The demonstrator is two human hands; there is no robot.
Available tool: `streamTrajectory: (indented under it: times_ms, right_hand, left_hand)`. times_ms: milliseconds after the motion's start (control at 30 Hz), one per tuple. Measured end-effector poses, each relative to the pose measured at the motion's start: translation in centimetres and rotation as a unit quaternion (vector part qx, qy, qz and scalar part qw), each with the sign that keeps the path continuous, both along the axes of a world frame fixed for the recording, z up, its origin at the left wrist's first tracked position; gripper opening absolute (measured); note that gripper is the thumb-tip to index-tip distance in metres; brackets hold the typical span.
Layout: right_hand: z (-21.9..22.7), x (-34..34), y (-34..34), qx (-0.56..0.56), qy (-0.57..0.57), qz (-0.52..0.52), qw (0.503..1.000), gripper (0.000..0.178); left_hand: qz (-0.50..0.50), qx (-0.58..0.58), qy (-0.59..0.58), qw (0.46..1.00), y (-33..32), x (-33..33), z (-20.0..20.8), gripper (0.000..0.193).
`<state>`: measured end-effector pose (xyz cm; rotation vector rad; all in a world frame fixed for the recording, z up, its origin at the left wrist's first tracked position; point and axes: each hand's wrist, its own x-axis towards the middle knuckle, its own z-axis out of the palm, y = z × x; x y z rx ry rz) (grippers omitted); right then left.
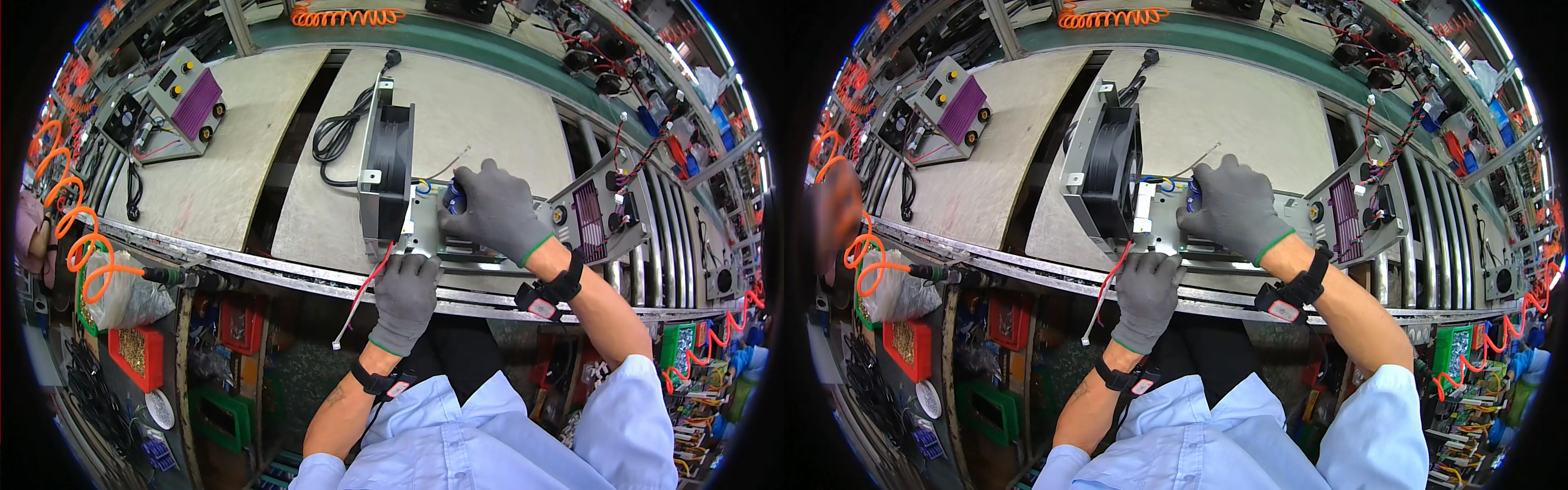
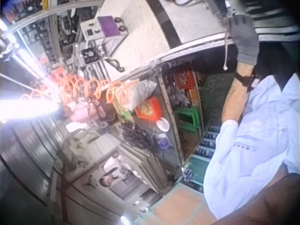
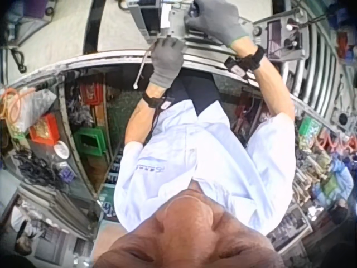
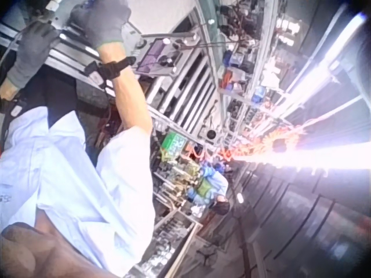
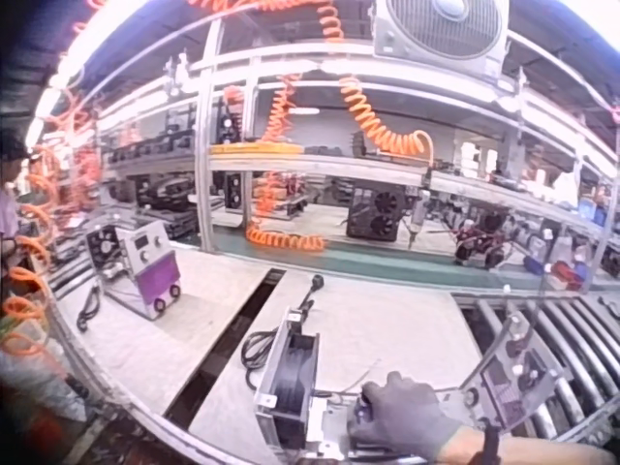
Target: The recorder is assembling an electronic device on a conveyor-based production line, involving installing a fan, wiring components, and using a power screwdriver.
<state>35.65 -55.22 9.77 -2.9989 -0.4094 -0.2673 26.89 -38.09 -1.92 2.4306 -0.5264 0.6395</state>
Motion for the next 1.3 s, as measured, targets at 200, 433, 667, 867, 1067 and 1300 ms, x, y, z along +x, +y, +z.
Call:
streamTrajectory:
  times_ms: [200, 433, 667, 867, 1067, 1300]
  right_hand:
    - [-3.6, 0.8, -0.3, 0.029, -0.098, 0.057, 0.993, 0.04]
    - [-4.7, 0.4, -0.8, 0.041, -0.119, 0.056, 0.99, 0.043]
    - [-1.8, 0.5, -0.8, 0.023, 0.012, 0.045, 0.999, 0.057]
    - [0.6, 5.4, -0.3, 0.002, 0.055, 0.076, 0.996, 0.046]
    - [-0.5, 10.6, 3.2, -0.118, 0.162, 0.157, 0.967, 0.02]
    - [-4.4, 14.6, 2.7, -0.094, 0.111, 0.272, 0.951, 0.018]
  left_hand:
    - [0.002, -0.002, -0.01, 1.0, -0.1, 0.1, -0.4, 0.016]
    - [0.0, 0.021, -0.015, 1.0, -0.4, 0.2, -0.1, 0.012]
    - [-0.017, 0.017, -0.023, 0.999, -0.3, 0.4, 0.0, 0.017]
    - [-0.009, 0.022, -0.017, 1.0, -0.3, 0.1, 0.0, 0.016]
    - [-0.02, 0.016, -0.046, 0.999, -0.5, 0.4, 0.9, 0.017]
    - [-0.007, 0.017, -0.02, 1.0, -0.6, 0.2, 0.7, 0.017]
